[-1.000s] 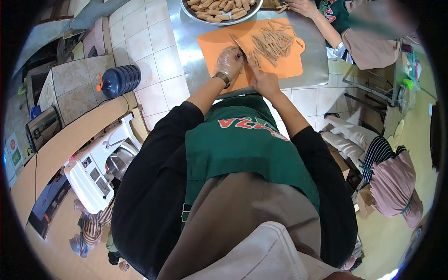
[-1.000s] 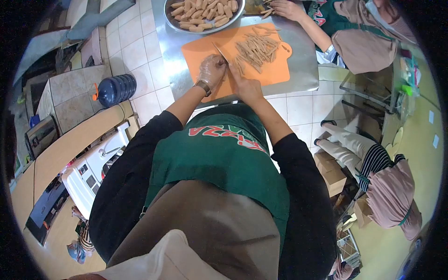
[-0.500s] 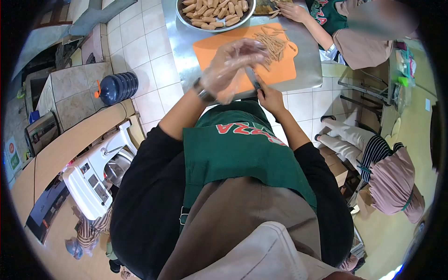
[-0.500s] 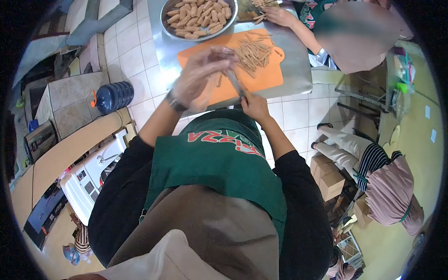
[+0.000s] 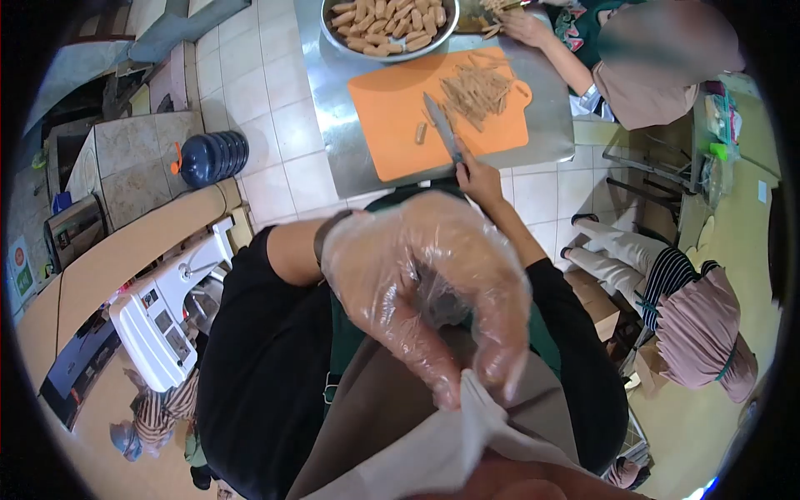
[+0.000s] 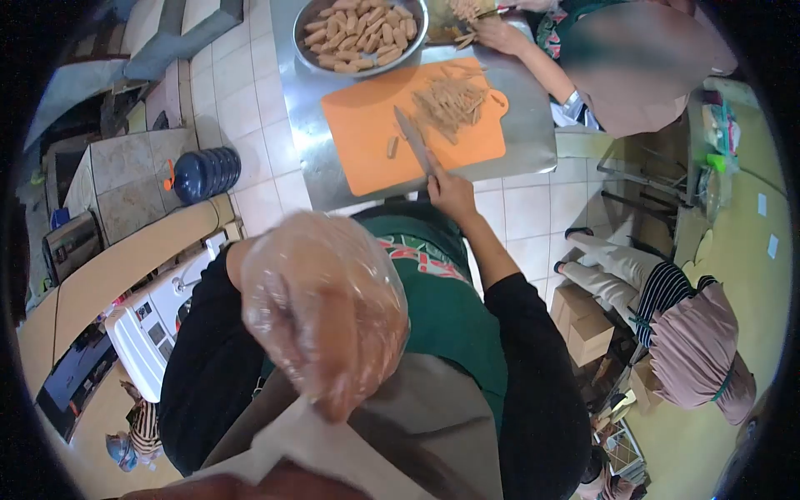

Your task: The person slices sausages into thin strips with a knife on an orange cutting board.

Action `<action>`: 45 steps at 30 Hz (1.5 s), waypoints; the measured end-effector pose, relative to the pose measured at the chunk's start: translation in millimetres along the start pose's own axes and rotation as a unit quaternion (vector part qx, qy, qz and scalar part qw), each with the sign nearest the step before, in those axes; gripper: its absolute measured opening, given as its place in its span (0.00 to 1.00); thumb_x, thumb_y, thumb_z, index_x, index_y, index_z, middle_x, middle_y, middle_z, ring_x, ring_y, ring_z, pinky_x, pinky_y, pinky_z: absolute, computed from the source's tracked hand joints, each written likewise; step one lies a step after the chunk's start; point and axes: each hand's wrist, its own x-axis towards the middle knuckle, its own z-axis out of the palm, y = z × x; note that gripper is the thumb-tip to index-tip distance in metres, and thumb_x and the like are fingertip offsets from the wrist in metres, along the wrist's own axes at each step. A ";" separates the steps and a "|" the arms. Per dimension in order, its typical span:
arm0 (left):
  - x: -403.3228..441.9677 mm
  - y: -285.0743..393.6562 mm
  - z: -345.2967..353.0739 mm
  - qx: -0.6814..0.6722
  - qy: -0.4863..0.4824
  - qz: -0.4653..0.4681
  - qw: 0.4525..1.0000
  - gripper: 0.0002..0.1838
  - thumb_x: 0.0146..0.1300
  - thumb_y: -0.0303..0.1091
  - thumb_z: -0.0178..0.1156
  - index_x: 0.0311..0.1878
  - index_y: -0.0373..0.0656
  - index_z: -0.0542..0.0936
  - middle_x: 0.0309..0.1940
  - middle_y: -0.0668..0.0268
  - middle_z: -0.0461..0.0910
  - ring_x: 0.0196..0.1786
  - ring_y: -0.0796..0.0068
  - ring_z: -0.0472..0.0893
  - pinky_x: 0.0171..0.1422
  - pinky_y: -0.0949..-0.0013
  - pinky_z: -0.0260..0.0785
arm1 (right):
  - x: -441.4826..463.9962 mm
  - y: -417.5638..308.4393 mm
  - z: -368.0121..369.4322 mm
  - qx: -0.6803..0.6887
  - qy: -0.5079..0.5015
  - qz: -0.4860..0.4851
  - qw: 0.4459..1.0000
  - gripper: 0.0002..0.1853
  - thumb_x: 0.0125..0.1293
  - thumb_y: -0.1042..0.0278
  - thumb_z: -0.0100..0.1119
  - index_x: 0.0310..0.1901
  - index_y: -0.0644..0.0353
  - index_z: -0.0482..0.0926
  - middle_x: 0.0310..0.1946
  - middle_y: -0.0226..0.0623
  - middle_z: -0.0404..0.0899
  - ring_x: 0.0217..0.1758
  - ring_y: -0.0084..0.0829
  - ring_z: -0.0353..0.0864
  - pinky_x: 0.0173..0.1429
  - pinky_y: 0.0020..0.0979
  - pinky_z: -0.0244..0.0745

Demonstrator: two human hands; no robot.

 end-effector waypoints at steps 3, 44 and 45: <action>-9.1 -6.2 7.6 -0.026 -0.021 -0.052 0.998 0.09 0.59 0.28 0.69 0.40 0.34 0.81 0.36 0.55 0.83 0.37 0.59 0.83 0.38 0.64 0.75 | -0.7 -3.0 -0.1 -0.008 0.017 -0.003 1.000 0.34 0.65 0.63 0.53 0.73 0.35 0.57 0.24 0.49 0.80 0.26 0.52 0.80 0.32 0.49 0.75; -187.1 -150.4 -211.2 0.551 0.600 -0.281 0.507 0.12 0.55 0.34 0.68 0.38 0.35 0.83 0.31 0.56 0.84 0.34 0.69 0.85 0.41 0.68 0.78 | 12.5 -27.3 6.2 -0.056 0.054 -0.050 0.996 0.42 0.60 0.70 0.57 0.76 0.45 0.51 0.23 0.43 0.81 0.21 0.45 0.80 0.27 0.45 0.74; -182.6 -147.7 -208.0 0.545 0.596 -0.301 0.507 0.11 0.55 0.34 0.68 0.37 0.36 0.83 0.31 0.56 0.84 0.34 0.69 0.85 0.41 0.68 0.78 | 12.9 -27.8 5.3 -0.056 0.053 -0.049 0.996 0.42 0.60 0.70 0.57 0.76 0.45 0.51 0.23 0.43 0.81 0.21 0.45 0.80 0.27 0.45 0.74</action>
